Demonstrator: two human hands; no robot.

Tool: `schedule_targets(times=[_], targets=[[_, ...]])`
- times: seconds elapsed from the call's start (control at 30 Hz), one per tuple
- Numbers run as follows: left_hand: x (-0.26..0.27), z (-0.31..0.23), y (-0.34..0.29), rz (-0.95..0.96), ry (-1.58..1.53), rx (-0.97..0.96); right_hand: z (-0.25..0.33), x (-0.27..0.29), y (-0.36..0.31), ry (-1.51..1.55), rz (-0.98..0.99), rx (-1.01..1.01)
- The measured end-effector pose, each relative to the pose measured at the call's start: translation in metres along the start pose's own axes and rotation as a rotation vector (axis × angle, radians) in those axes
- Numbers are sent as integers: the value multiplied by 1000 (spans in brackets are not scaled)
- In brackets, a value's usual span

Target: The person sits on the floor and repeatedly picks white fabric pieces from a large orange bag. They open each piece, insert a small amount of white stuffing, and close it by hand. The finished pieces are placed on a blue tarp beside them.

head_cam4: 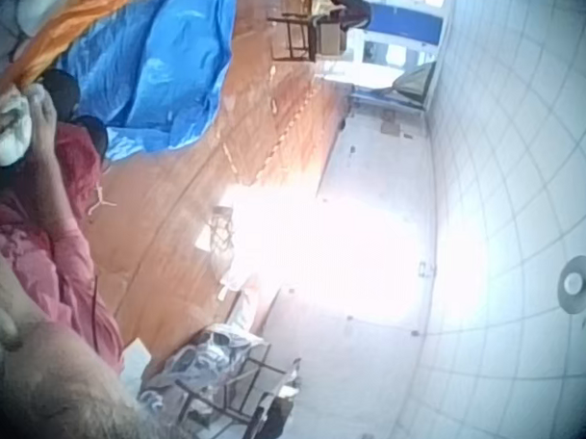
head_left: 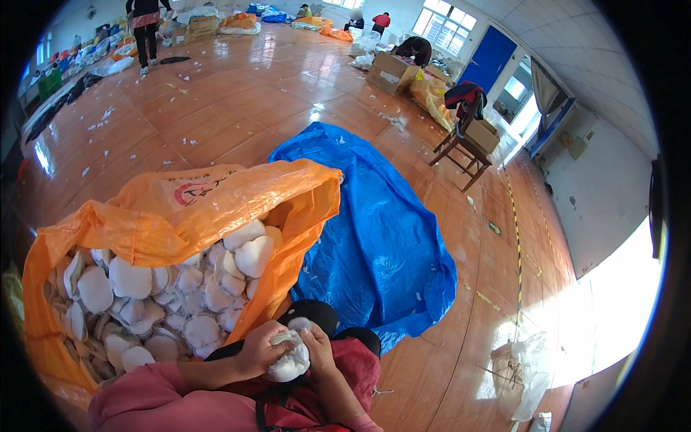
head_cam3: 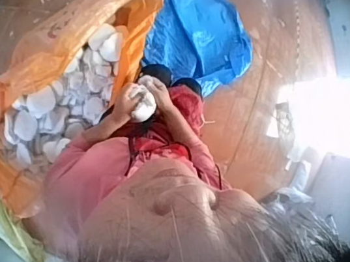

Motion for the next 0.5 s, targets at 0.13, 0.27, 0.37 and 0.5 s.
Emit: schedule_targets(times=[0.13,0.27,0.37,0.5], targets=[[6,-5,7,37,-191,176,-9,12,-8,21,296,-60],[8,9,3,1,-180,173,0,1,-26,-83,271,-24],[2,36,-3,8,-253,243,-12,1,-38,-114,146,-45],[-4,42,-12,64,-290,372,-17,6,-52,-315,10,-4]])
Point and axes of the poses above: each hand's wrist, its own y-axis towards the middle knuckle, its own x-axis out of the back of the hand, z = x × y, the point moved 6 cm from there along y, towards the middle knuckle, and after that the axes turned 6 degrees about -y, right-handed, at the moved point
